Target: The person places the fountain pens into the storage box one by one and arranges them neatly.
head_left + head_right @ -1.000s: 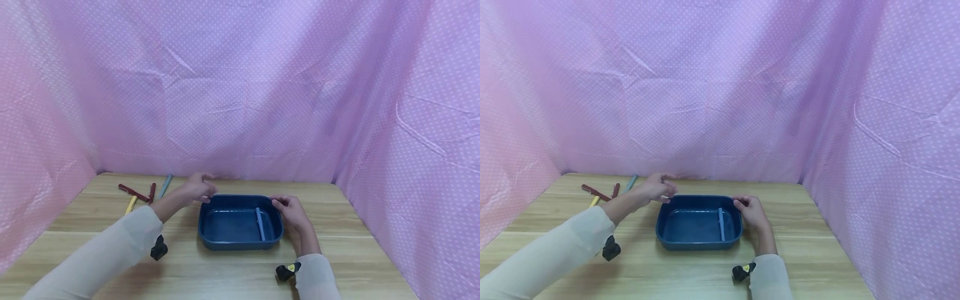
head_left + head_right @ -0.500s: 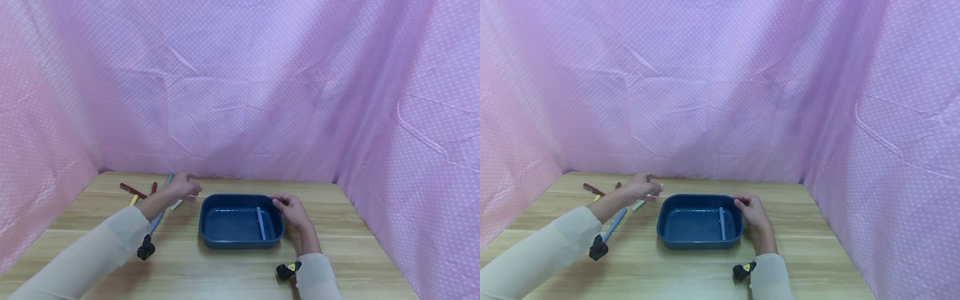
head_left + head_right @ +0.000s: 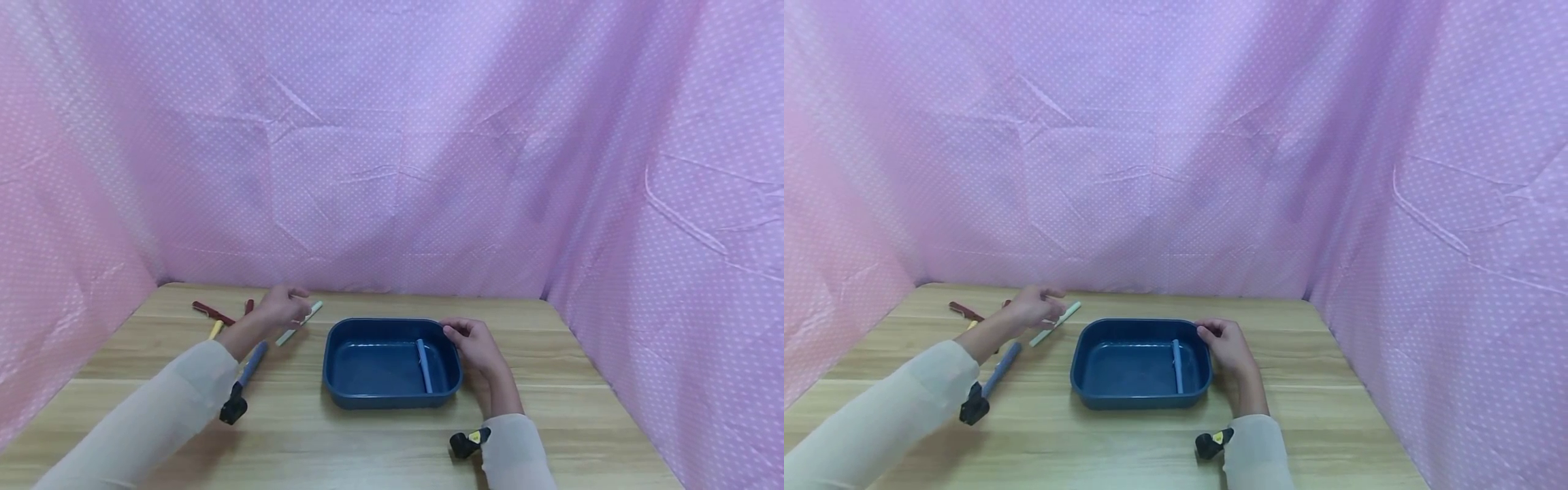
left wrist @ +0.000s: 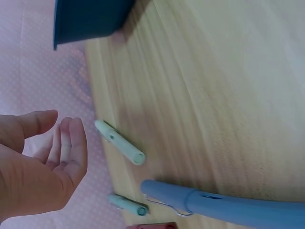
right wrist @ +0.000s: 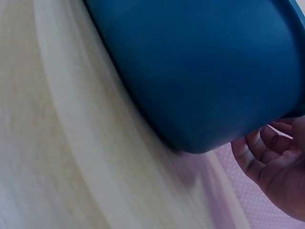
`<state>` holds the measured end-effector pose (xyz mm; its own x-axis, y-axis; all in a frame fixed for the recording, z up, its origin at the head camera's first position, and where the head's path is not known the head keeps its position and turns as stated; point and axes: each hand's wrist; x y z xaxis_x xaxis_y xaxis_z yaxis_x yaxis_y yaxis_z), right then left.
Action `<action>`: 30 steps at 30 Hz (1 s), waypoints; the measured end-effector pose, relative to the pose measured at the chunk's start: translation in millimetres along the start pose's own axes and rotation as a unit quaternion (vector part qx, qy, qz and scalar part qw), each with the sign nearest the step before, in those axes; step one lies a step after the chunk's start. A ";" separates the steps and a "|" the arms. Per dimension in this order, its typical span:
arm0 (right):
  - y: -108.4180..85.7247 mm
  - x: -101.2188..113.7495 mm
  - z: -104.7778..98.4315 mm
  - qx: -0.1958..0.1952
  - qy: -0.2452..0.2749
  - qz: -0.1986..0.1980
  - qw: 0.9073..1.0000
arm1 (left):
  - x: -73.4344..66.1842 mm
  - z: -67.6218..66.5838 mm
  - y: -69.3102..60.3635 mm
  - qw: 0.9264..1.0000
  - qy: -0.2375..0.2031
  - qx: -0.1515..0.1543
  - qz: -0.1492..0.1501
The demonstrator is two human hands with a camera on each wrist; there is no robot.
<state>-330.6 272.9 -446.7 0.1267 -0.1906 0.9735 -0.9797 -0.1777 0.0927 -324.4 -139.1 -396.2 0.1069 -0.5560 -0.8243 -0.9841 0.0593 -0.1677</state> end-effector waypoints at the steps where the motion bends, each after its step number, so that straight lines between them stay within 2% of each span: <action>1: 0.1 0.0 0.0 -0.001 0.000 0.002 1.000 | 2.2 -0.1 1.1 1.000 0.004 -0.004 0.000; 6: 2.8 -0.6 1.1 -0.003 -0.005 0.004 1.000 | 12.4 -0.9 7.7 0.999 0.022 -0.024 -0.021; 14: 3.3 -0.6 3.2 -0.006 -0.011 0.006 1.000 | 26.2 -4.4 20.3 0.996 0.084 -0.034 -0.007; 25: 4.1 -3.3 2.6 -0.011 -0.015 0.004 1.000 | 28.4 -4.8 29.6 0.995 0.090 -0.035 -0.012; 30: 4.5 -4.0 3.7 -0.015 -0.017 0.003 1.000 | 36.3 -6.3 33.8 0.997 0.073 -0.011 0.001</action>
<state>-335.0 269.3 -451.0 0.1260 -0.2234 0.9666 -0.9845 -0.1480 0.0941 -354.6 -162.4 -428.3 0.0852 -0.6714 -0.7362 -0.9872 0.0430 -0.1535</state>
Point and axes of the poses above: each hand's wrist, its own y-axis towards the middle knuckle, its own z-axis out of the palm, x = y × z, and after that the axes turned 11 degrees about y, right-handed
